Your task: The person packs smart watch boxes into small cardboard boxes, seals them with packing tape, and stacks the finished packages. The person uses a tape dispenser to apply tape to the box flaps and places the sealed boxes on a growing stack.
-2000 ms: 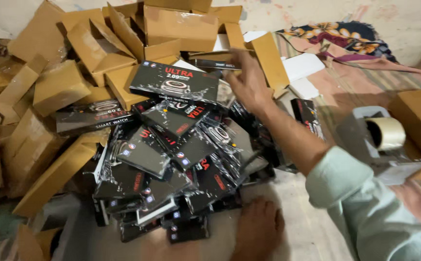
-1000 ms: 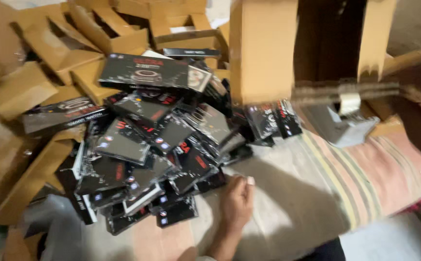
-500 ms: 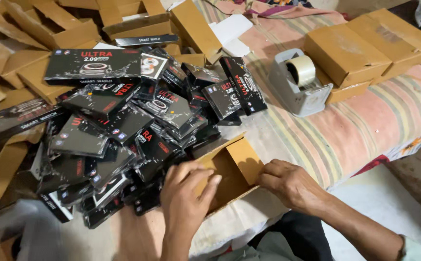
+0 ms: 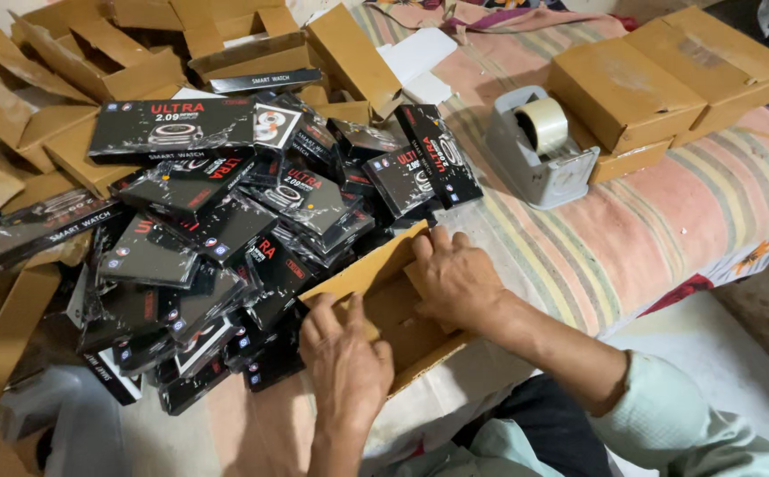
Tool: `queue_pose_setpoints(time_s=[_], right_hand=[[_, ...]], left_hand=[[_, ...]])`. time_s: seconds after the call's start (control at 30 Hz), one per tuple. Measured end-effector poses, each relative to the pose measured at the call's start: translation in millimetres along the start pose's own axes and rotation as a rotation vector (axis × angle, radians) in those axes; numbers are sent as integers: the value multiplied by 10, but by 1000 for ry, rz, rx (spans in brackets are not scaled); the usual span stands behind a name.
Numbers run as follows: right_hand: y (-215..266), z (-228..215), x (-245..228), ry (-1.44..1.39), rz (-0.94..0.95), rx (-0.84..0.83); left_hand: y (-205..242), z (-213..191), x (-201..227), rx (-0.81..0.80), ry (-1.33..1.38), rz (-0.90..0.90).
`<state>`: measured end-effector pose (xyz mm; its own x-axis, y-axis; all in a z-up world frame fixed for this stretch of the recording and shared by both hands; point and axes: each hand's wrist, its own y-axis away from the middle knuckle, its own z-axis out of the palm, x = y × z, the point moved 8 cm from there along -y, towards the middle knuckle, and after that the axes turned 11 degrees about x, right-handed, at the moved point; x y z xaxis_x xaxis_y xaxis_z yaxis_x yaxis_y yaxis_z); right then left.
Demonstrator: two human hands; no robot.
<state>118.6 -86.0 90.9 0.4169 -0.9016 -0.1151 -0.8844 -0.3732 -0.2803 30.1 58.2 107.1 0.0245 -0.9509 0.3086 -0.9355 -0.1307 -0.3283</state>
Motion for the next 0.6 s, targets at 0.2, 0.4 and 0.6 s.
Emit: queue_pose_setpoints(time_s=[0.2,0.4,0.6], right_hand=[[136,140,615,-209,286,-66],[120,290,1143,-977,317,-107],[-238,647,1538,-1154,552,26]], left_hand=[[125,50,-350,55,314,-87],[133,107,-392,31,408,-177],[128,84,-370,-48,382,-271]])
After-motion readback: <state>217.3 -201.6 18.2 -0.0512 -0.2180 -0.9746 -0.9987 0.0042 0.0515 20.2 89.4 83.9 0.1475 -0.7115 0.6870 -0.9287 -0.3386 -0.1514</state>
